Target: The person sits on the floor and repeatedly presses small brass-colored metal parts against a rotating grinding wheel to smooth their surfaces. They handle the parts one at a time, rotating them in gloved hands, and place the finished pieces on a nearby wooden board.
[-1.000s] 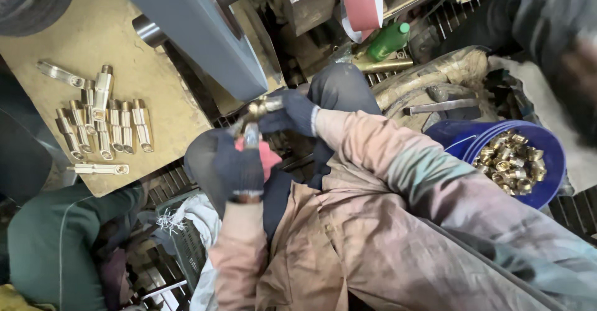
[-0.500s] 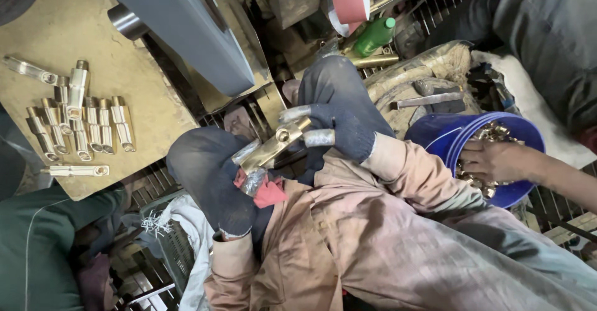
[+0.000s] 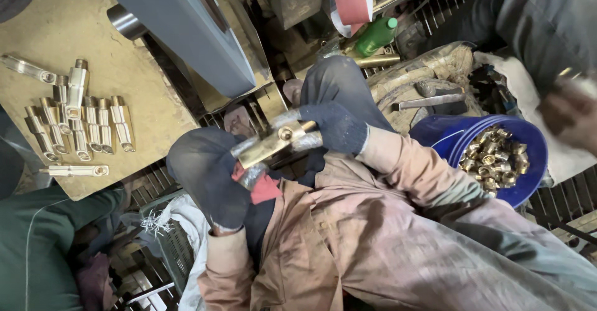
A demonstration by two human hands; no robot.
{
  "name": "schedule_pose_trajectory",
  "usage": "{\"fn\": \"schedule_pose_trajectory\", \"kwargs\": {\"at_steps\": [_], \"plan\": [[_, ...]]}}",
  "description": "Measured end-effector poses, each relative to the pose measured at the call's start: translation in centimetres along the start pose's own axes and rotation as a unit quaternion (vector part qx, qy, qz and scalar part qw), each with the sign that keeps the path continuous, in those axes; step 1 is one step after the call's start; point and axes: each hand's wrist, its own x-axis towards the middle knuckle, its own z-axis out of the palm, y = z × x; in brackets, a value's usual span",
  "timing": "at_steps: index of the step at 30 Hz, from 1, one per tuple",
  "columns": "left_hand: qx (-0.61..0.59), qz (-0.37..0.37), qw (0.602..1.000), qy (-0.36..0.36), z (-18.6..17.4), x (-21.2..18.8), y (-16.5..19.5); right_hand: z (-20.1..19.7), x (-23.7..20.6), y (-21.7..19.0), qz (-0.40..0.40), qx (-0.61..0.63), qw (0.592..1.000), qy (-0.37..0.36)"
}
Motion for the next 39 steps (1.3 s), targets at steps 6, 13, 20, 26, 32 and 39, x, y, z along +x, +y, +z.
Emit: {"fn": "schedule_pose_trajectory", "kwargs": {"at_steps": [6, 13, 20, 26, 32, 39], "plan": [[0.012, -0.011, 1.0, -0.018, -1.3, 4.5, -5.2, -1.7, 5.0, 3.1, -0.015, -0.038, 0.999, 0.023], [0.04, -0.103, 0.993, 0.035, -1.9, 9.8, -15.6, -2.5, 9.2, 8.3, 0.081, 0.114, 0.987, 0.076], [-0.122, -0.091, 0.988, 0.041, -1.6, 9.7, -18.8, -2.3, 10.2, 9.8, 0.133, 0.19, 0.966, 0.114], [-0.109, -0.122, 0.986, 0.039, -1.2, 10.3, -18.2, -2.4, 11.3, 11.0, 0.159, 0.239, 0.951, 0.118], [-0.116, -0.11, 0.987, 0.036, -1.1, 10.5, -17.9, -2.2, 11.8, 11.2, 0.18, 0.2, 0.953, 0.138], [-0.094, -0.046, 0.994, -0.028, -1.2, 7.0, -11.3, -1.9, 7.7, 7.0, 0.041, 0.174, 0.981, 0.075]]}}
